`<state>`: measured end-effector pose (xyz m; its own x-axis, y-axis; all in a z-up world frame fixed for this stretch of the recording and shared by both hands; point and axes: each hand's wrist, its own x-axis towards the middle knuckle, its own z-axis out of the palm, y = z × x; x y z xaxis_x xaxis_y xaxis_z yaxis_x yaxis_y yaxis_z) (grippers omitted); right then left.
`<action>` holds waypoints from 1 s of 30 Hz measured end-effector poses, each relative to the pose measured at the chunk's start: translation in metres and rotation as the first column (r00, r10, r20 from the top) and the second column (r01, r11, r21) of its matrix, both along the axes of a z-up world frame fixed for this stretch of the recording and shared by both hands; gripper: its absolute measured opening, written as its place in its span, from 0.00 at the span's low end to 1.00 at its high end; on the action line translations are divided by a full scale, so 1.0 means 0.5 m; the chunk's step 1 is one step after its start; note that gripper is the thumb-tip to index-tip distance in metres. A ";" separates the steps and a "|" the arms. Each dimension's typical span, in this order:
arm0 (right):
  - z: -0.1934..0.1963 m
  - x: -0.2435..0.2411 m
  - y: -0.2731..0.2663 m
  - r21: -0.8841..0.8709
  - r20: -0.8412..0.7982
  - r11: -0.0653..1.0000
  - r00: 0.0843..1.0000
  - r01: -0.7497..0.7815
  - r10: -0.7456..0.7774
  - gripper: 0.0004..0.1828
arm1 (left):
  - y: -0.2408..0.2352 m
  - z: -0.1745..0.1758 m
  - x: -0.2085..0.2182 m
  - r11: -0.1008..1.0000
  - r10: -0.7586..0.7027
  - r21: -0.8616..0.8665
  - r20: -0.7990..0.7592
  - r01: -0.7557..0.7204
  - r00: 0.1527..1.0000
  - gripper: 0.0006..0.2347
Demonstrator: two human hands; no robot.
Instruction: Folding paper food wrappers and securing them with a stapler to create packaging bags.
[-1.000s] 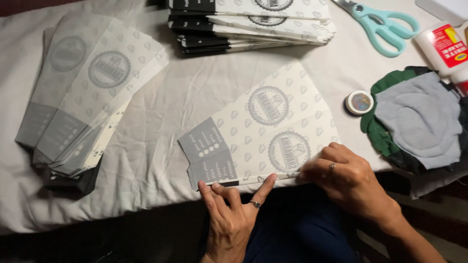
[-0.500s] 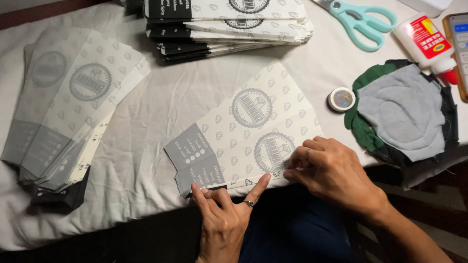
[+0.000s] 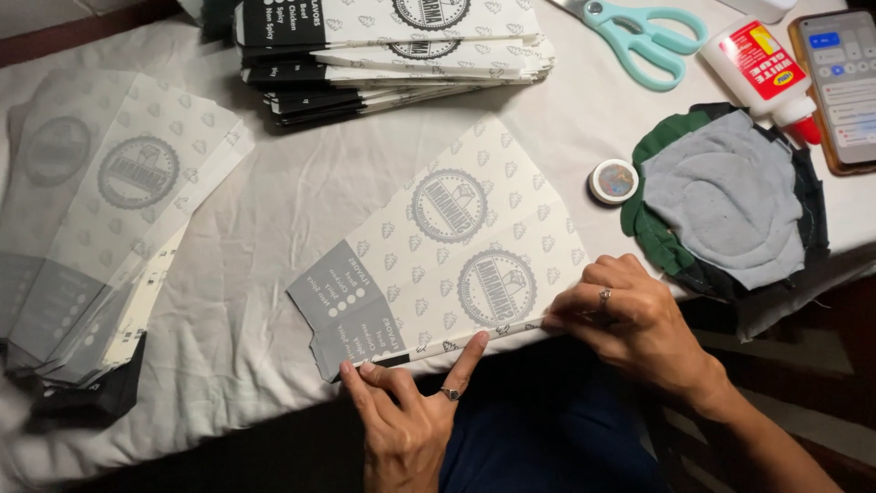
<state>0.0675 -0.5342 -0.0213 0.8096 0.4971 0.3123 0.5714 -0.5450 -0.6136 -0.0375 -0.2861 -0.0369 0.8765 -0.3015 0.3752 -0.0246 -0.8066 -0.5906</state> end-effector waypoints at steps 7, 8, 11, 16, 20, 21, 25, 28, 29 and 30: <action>0.006 0.000 0.008 -0.039 -0.040 0.998 0.998 0.042 -0.043 0.08 | 0.001 0.001 0.001 0.999 -0.016 -0.052 0.002 0.016 1.000 0.51; 0.006 0.000 0.009 -0.045 -0.046 0.997 0.997 0.059 -0.061 0.08 | 0.001 0.002 0.001 0.997 -0.017 -0.072 -0.006 0.016 1.000 0.50; 0.021 0.000 0.007 0.004 -0.098 0.995 0.990 0.100 -0.099 0.08 | 0.002 -0.001 0.002 0.997 -0.021 -0.068 0.013 0.022 1.000 0.51; 0.040 0.003 -0.035 -0.012 -0.179 0.991 0.975 0.132 -0.132 0.06 | -0.002 -0.006 -0.001 0.997 -0.009 -0.075 0.006 0.010 1.000 0.51; 0.085 0.026 -0.042 -0.045 -0.091 0.983 0.979 0.181 -0.184 0.10 | -0.003 -0.012 0.000 0.993 -0.007 -0.117 0.045 0.012 0.999 0.51; 0.082 0.043 -0.046 -0.046 -0.085 0.983 0.980 0.176 -0.179 0.10 | -0.002 -0.007 -0.001 0.993 -0.002 -0.120 0.050 0.008 0.999 0.51; 0.018 0.126 -0.068 -0.220 0.310 0.930 0.925 0.296 -0.221 0.19 | -0.001 0.005 -0.008 0.998 0.003 -0.056 -0.072 -0.007 0.997 0.49; 0.034 0.120 -0.041 -0.245 0.347 0.937 0.925 0.248 -0.154 0.14 | 0.001 0.004 -0.007 0.997 -0.004 -0.071 -0.078 -0.001 0.997 0.48; 0.053 0.103 -0.024 -0.198 0.319 0.965 0.942 0.173 -0.103 0.12 | 0.000 0.003 -0.010 0.996 -0.006 -0.085 -0.083 -0.001 0.997 0.48; 0.083 0.070 0.006 -0.202 0.316 0.966 0.944 0.163 -0.093 0.12 | -0.003 0.003 -0.011 0.996 0.004 -0.088 -0.086 -0.012 0.996 0.48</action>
